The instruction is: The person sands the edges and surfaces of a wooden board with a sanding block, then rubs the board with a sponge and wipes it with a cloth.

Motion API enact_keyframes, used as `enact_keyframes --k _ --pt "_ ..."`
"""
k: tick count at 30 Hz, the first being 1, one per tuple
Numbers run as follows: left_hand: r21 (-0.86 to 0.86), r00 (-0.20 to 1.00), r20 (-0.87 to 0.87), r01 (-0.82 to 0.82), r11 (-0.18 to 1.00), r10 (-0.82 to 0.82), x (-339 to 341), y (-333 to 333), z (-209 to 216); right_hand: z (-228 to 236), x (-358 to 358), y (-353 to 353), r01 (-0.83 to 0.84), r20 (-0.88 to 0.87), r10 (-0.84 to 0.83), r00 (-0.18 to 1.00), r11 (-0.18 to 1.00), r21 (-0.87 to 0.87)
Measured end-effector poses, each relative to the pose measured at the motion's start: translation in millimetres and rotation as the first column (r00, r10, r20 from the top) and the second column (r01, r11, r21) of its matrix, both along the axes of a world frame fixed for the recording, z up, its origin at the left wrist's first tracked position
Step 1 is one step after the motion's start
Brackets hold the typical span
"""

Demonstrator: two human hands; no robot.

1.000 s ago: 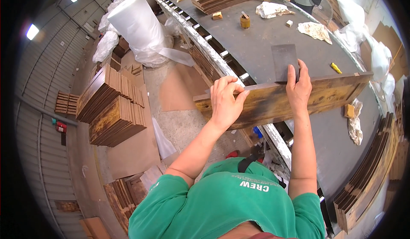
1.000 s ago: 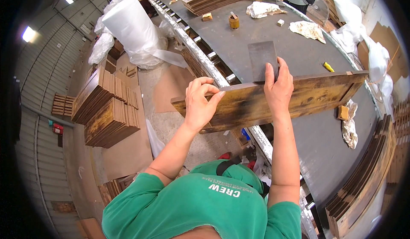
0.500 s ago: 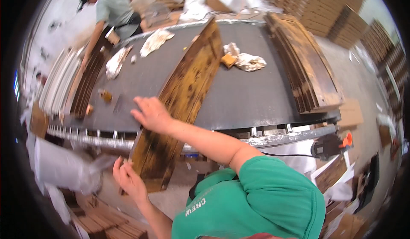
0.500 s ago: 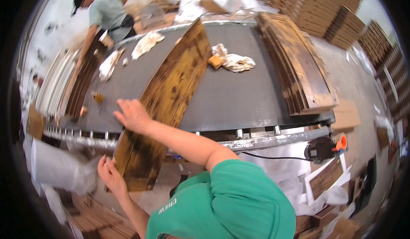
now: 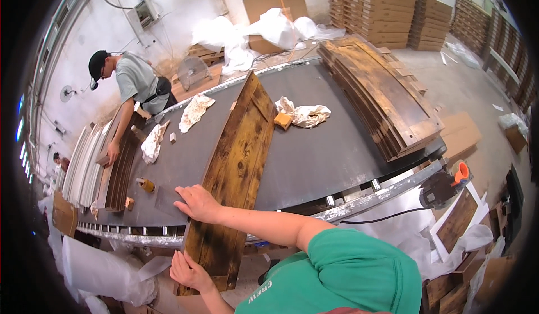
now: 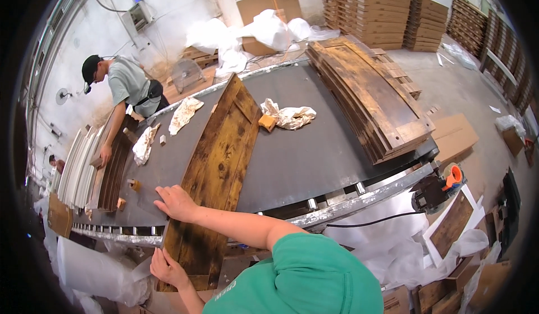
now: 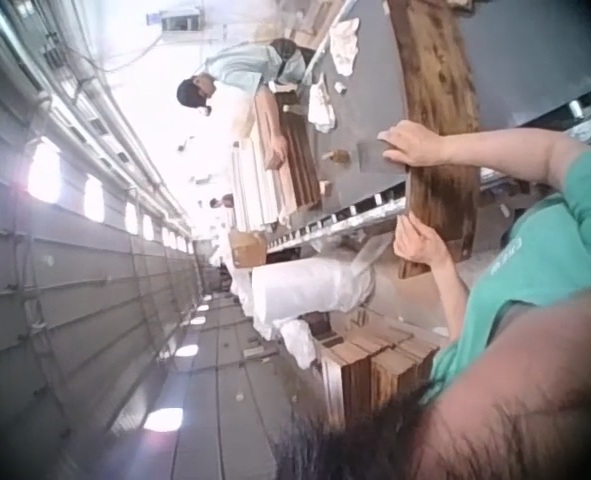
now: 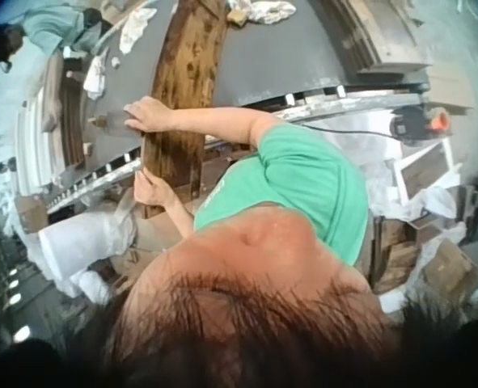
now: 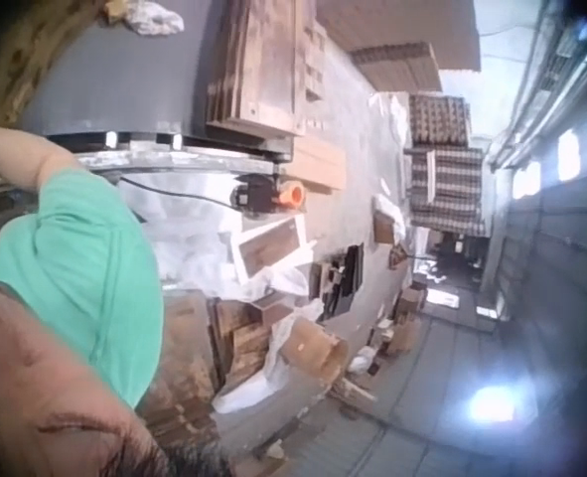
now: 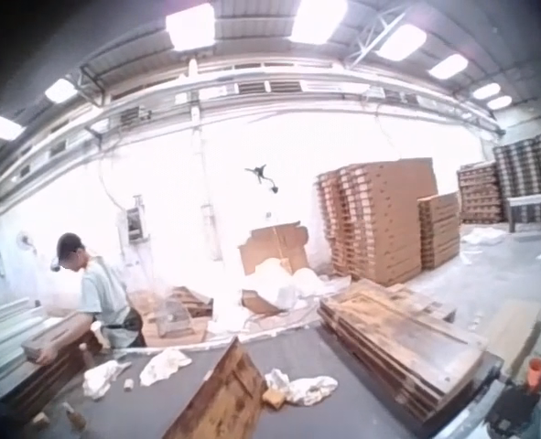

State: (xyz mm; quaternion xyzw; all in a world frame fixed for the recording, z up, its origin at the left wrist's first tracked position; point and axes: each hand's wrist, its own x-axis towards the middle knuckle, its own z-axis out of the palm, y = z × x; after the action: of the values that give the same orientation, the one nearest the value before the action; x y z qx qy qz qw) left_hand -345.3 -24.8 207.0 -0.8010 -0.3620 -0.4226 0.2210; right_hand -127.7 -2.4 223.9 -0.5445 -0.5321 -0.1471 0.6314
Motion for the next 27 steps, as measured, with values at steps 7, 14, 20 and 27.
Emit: enact_keyframes --k 7,14,20,27 --pt "0.061 0.981 0.192 0.003 0.998 -0.015 18 -38 20 16 1 -7 -0.274 -0.043 0.271 0.962 0.942 -0.195" --pt "-0.162 0.911 0.136 -0.366 0.916 0.389 -3 -50 49 1 15 -8 -0.161 0.111 0.18 0.977 0.974 -0.158" --pt "-0.439 0.937 0.129 -0.238 0.866 0.323 -51 -46 31 28 13 -15 -0.344 -0.175 0.297 0.939 0.846 -0.407" --pt "-0.453 0.937 0.154 -0.215 0.865 0.313 -57 -46 27 71 -6 -2 -0.53 -0.279 0.451 0.848 0.696 -0.484"
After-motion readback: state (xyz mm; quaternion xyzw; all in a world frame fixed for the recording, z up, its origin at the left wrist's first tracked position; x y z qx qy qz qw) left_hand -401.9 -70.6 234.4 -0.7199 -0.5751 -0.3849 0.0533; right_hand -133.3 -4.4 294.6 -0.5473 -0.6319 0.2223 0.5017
